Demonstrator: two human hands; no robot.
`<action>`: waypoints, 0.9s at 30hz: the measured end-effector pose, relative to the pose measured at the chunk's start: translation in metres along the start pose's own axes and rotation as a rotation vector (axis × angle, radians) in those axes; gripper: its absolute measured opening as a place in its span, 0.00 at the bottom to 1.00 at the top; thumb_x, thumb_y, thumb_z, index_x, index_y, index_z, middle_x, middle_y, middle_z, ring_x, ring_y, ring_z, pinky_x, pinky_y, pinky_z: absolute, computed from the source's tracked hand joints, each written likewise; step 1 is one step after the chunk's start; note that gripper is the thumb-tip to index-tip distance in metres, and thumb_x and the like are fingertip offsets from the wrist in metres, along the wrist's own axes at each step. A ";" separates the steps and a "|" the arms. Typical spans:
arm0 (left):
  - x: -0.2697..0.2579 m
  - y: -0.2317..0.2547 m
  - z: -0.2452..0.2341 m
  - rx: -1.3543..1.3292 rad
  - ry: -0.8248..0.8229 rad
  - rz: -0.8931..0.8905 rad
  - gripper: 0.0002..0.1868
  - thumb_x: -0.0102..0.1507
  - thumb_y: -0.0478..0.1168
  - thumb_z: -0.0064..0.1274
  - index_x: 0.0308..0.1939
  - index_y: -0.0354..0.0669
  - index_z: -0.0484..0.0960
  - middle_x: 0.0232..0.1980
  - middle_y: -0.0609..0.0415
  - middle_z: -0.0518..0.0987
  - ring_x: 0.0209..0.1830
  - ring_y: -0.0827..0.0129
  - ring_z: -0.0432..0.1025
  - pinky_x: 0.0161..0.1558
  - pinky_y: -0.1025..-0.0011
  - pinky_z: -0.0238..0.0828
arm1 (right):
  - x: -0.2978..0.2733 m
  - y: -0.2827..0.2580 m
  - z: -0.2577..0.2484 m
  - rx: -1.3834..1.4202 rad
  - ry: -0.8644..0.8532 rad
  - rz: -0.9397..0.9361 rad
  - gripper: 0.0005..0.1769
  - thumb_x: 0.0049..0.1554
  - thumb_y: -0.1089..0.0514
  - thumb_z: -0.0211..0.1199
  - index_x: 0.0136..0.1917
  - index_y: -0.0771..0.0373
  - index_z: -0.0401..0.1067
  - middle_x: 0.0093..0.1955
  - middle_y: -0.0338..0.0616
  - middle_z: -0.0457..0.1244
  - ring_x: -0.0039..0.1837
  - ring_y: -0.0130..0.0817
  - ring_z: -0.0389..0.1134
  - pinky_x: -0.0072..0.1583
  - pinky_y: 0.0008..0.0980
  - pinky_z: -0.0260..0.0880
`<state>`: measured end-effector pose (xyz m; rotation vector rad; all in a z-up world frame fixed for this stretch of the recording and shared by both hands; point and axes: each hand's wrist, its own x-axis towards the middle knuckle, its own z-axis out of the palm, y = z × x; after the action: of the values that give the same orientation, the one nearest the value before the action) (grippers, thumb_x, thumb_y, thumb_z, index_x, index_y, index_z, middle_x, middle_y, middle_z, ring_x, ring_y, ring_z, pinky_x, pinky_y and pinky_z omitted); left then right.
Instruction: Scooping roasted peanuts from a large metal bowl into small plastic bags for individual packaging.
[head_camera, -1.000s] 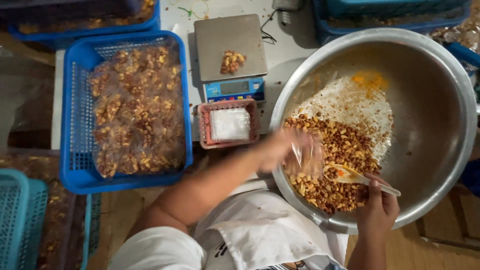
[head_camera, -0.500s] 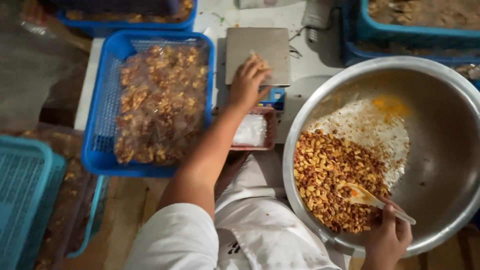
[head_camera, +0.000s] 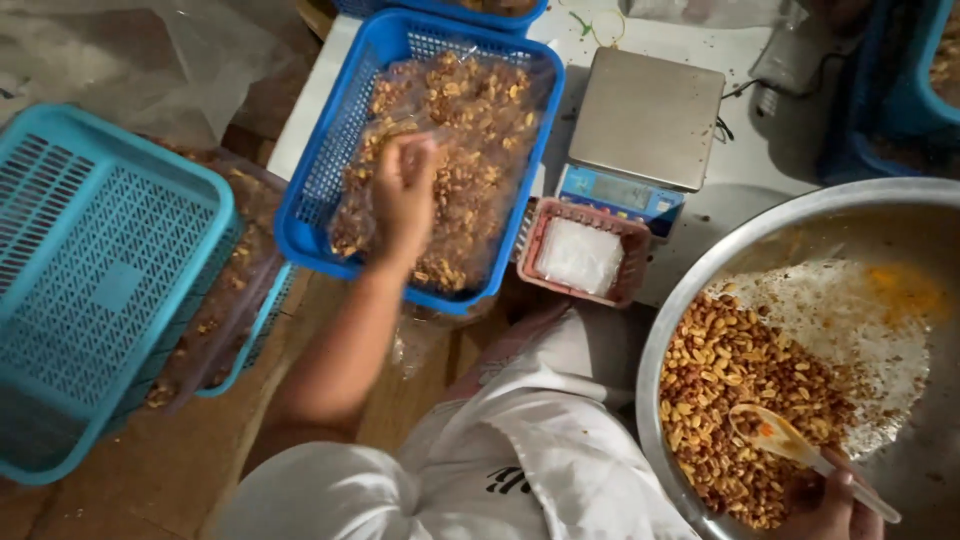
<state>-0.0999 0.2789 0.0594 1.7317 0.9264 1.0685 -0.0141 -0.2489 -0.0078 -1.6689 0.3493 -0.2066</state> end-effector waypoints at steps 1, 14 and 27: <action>0.011 -0.012 -0.007 0.001 0.001 0.004 0.09 0.66 0.48 0.53 0.47 0.53 0.80 0.49 0.56 0.85 0.49 0.68 0.80 0.48 0.71 0.77 | -0.004 -0.011 0.007 0.004 -0.001 0.000 0.10 0.69 0.47 0.60 0.58 0.48 0.78 0.52 0.28 0.69 0.44 0.11 0.65 0.44 0.07 0.65; -0.059 0.008 0.074 0.403 -0.705 0.664 0.14 0.67 0.48 0.52 0.55 0.50 0.79 0.53 0.54 0.80 0.50 0.54 0.75 0.48 0.56 0.70 | 0.086 0.065 -0.036 -0.594 0.056 -0.414 0.14 0.61 0.64 0.58 0.55 0.58 0.83 0.51 0.43 0.71 0.53 0.34 0.71 0.49 0.34 0.70; -0.075 -0.085 0.131 0.817 -0.887 0.825 0.29 0.62 0.66 0.51 0.62 0.63 0.79 0.42 0.55 0.80 0.45 0.51 0.79 0.57 0.50 0.73 | -0.015 -0.034 0.011 -0.046 -0.184 0.240 0.17 0.68 0.56 0.60 0.40 0.70 0.72 0.31 0.48 0.64 0.34 0.33 0.65 0.40 0.31 0.63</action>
<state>-0.0179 0.2023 -0.0721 3.0248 -0.0059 0.1937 -0.0202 -0.2300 0.0253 -1.6606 0.4136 0.1341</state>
